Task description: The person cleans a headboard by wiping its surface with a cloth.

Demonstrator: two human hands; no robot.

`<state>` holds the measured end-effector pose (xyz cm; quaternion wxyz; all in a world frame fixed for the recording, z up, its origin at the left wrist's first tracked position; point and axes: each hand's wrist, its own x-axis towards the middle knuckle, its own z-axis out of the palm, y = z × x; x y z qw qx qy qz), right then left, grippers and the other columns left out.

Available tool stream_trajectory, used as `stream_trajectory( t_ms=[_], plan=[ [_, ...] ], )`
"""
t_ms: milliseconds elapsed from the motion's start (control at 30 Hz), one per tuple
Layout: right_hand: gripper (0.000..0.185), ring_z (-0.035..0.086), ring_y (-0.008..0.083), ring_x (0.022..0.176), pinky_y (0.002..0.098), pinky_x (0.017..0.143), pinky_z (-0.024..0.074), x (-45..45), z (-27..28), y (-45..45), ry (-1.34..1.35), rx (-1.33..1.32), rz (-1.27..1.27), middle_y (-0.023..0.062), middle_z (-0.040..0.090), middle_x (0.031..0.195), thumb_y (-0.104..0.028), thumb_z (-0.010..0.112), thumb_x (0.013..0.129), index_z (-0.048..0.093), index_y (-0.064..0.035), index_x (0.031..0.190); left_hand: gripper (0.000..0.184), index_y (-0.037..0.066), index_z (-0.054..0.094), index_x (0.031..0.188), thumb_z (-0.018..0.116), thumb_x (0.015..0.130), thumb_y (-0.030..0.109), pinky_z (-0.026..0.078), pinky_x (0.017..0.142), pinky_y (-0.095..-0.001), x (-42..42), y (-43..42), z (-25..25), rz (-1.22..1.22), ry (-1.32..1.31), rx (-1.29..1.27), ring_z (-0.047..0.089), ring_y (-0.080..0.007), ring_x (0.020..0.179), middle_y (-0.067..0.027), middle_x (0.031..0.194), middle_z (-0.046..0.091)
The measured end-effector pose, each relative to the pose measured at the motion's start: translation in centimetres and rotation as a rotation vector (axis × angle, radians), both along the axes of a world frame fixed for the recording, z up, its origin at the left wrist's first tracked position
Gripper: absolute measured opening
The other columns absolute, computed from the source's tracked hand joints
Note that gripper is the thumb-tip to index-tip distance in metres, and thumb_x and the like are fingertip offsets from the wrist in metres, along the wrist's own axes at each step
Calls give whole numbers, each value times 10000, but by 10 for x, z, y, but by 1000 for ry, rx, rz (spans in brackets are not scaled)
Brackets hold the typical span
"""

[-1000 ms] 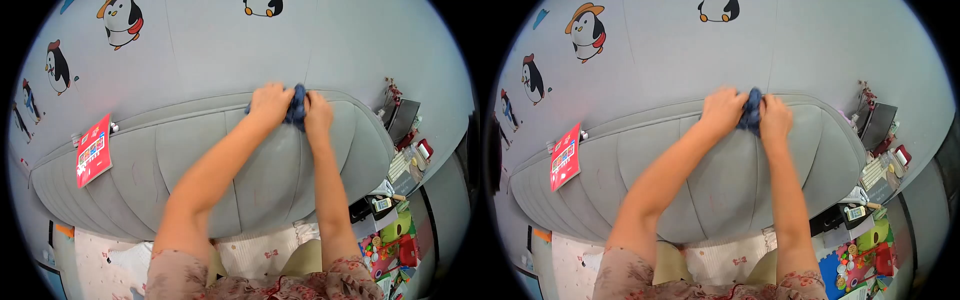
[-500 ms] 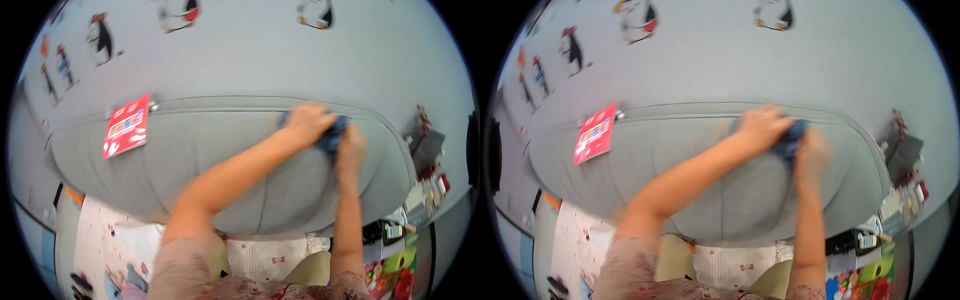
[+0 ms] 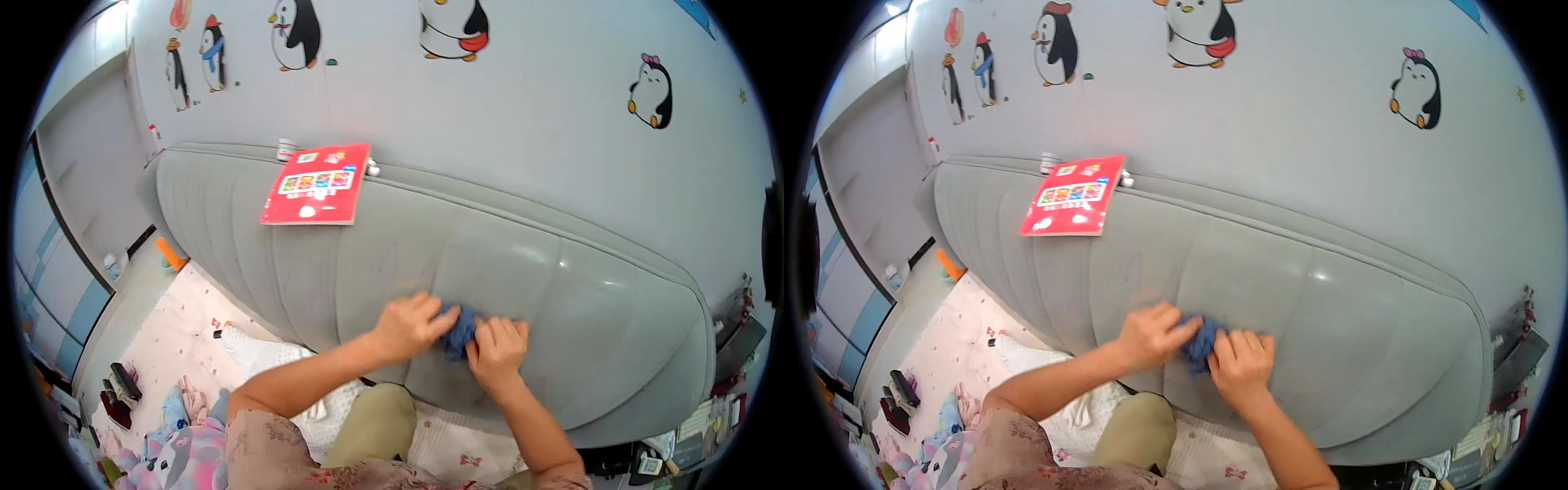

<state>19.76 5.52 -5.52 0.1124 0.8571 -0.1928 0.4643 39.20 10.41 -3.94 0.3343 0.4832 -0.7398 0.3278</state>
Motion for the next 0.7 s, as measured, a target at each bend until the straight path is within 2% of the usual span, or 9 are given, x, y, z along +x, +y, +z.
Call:
stream_trajectory(
  t_ms=[67, 233, 267, 300, 367, 467, 533, 600, 700],
  plan=[
    [158, 551, 301, 712, 412, 625, 385, 0, 11, -23, 19, -68, -46, 126, 536, 746, -83, 665, 682, 567, -72, 806, 409, 151, 686, 1149, 654, 743, 176, 488, 522, -335, 4, 6, -8, -18, -54, 13, 593, -209, 732, -50, 806, 539],
    [137, 586, 339, 772, 471, 647, 434, 42, 101, -118, -114, -32, -267, 114, 595, 816, -128, 635, 792, 573, -52, 887, 302, 157, 658, 1043, 665, 745, 111, 528, 629, -417, 11, -105, 82, 125, 160, -114, 626, -305, 827, -80, 867, 599],
    [133, 588, 328, 771, 466, 653, 437, 49, 102, -131, -95, -65, -302, 113, 594, 820, -130, 633, 790, 577, -60, 888, 338, 164, 660, 1069, 666, 740, 90, 530, 647, -429, 13, -120, 79, 110, 228, -100, 629, -299, 832, -78, 875, 608],
    [130, 590, 318, 769, 462, 659, 440, 49, 99, -136, -78, -97, -349, 113, 593, 824, -132, 632, 788, 582, -67, 888, 198, 157, 662, 1001, 617, 810, 132, 538, 636, -422, 6, -114, 80, 107, 260, -141, 636, -301, 820, -89, 828, 602],
    [130, 576, 292, 732, 428, 631, 422, 31, 90, -90, -20, -143, -292, 101, 564, 786, -125, 626, 764, 578, -84, 877, 291, 165, 701, 1049, 637, 767, 132, 501, 571, -368, -6, -79, 64, 83, 229, -155, 606, -249, 742, -57, 775, 566],
    [128, 550, 263, 689, 383, 603, 389, -3, 42, -27, 98, -89, -167, 78, 521, 751, -119, 630, 721, 591, -92, 839, 350, 157, 755, 1032, 656, 699, 117, 435, 504, -308, -18, -17, -4, 31, 198, -186, 534, -187, 627, -13, 704, 484],
    [122, 547, 259, 687, 374, 593, 380, -15, 10, -6, 120, -55, -143, 73, 514, 750, -120, 632, 711, 597, -92, 824, 339, 156, 772, 999, 660, 683, 106, 424, 498, -300, -28, 17, -45, -4, 220, -57, 516, -184, 599, -9, 688, 462],
    [94, 556, 260, 693, 384, 576, 388, -22, -6, -4, 96, -62, -69, 71, 517, 746, -123, 648, 723, 609, -97, 804, 347, 157, 767, 1012, 664, 684, 109, 430, 501, -303, -23, 7, -38, -16, 197, -94, 521, -186, 607, -10, 692, 469],
    [72, 582, 290, 707, 430, 584, 433, 11, 53, -42, 13, -58, -152, 88, 544, 731, -120, 663, 768, 609, -92, 806, 325, 164, 733, 1021, 664, 708, 113, 479, 526, -349, -1, -27, 7, -35, 181, -118, 573, -228, 678, -32, 732, 528]
  ],
)
